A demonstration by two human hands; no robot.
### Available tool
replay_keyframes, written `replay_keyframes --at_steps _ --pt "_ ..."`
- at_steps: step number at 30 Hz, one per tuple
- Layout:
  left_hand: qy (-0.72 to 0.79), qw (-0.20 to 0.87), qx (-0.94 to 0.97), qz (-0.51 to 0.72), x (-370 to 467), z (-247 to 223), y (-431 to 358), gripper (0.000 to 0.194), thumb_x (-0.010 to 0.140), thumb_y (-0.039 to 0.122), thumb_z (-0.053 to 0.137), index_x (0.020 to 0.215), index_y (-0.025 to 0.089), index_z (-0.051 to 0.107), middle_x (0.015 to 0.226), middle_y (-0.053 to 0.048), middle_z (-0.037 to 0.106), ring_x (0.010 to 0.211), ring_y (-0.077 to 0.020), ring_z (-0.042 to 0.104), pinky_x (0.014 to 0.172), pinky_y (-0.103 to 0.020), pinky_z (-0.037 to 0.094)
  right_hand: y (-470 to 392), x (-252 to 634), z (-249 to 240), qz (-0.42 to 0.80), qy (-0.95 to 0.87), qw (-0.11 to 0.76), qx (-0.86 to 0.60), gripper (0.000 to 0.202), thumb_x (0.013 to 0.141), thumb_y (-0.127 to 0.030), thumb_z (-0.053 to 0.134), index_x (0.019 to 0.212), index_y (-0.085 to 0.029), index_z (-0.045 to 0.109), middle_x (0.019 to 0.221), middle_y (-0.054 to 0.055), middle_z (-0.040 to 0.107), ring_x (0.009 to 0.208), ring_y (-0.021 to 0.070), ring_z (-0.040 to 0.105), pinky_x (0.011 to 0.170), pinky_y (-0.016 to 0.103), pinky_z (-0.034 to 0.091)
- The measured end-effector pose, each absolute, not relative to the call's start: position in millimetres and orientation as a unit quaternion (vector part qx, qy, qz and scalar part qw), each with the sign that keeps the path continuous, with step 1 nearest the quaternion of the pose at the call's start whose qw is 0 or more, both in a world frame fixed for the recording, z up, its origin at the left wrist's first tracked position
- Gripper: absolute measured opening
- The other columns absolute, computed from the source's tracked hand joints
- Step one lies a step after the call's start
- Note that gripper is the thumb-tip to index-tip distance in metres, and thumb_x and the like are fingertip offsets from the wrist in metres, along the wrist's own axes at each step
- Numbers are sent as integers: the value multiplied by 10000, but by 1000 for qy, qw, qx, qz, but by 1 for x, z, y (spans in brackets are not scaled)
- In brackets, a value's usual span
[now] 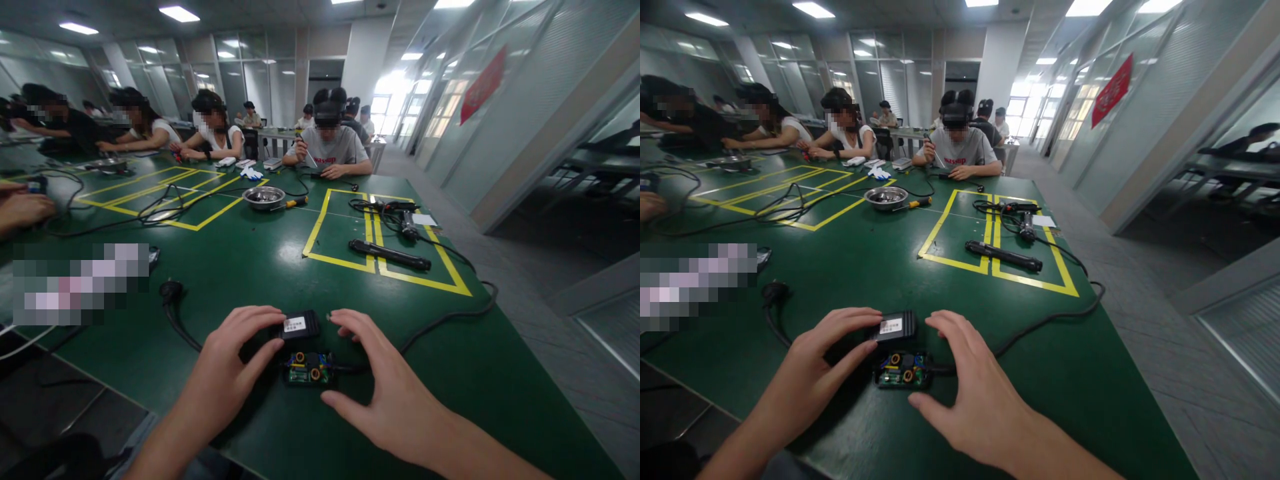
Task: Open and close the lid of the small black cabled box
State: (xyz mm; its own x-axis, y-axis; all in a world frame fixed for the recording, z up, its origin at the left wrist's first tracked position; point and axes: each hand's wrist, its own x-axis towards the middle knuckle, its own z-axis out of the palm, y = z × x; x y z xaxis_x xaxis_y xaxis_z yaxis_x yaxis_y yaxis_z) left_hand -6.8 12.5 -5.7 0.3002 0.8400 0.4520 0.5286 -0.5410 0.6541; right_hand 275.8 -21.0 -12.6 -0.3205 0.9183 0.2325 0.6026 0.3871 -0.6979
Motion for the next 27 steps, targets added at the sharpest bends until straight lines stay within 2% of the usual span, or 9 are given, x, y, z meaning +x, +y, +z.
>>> replay_keyframes --at_steps 2,3,6,8,14,21,27 --pt "385 226 809 382 -6 -3 8 275 1080 224 717 1296 340 839 1290 -47 847 1210 -262 779 1062 -385 647 -22 276 -11 261 -766 318 -494 910 831 -284 904 1639 -279 488 1633 175 602 1365 374 688 1178 618 570" --pt "363 242 823 365 -5 -1 5 289 1082 207 718 1300 351 842 1291 -46 842 1208 -256 773 1050 -371 647 -22 276 -10 267 -765 312 -495 867 843 -293 899 1621 -276 517 1628 174 604 1379 377 682 1187 624 563" --pt "340 268 843 321 -2 2 1 345 1067 157 720 1310 369 841 1289 -49 821 1202 -252 748 1031 -367 641 -20 275 -5 274 -775 282 -495 508 901 -271 860 1389 -273 719 1592 153 638 1422 387 659 1205 647 536" --pt "345 267 843 316 0 4 0 369 1049 136 719 1316 363 835 1275 -53 810 1190 -255 734 1021 -376 637 -19 274 -3 271 -783 268 -492 348 923 -241 845 1264 -268 781 1548 142 672 1427 386 655 1202 650 533" --pt "347 264 840 323 0 8 -1 308 1029 133 724 1248 319 835 1231 -62 816 1145 -261 736 987 -374 637 -16 275 -2 265 -793 264 -481 382 923 -209 861 1295 -254 789 1477 131 728 1402 375 668 1186 634 545" --pt "342 224 838 363 -4 7 -2 268 1032 139 729 1207 318 823 1222 -47 828 1110 -239 751 955 -347 628 -16 274 0 262 -801 254 -475 461 921 -160 866 1361 -266 777 1470 111 744 1380 348 679 1177 587 552" --pt "353 245 841 330 -4 5 1 249 1034 160 730 1202 310 835 1213 -58 836 1108 -254 767 949 -367 641 -16 272 2 257 -800 245 -483 415 933 -179 857 1328 -280 779 1439 106 761 1348 354 691 1156 590 561"
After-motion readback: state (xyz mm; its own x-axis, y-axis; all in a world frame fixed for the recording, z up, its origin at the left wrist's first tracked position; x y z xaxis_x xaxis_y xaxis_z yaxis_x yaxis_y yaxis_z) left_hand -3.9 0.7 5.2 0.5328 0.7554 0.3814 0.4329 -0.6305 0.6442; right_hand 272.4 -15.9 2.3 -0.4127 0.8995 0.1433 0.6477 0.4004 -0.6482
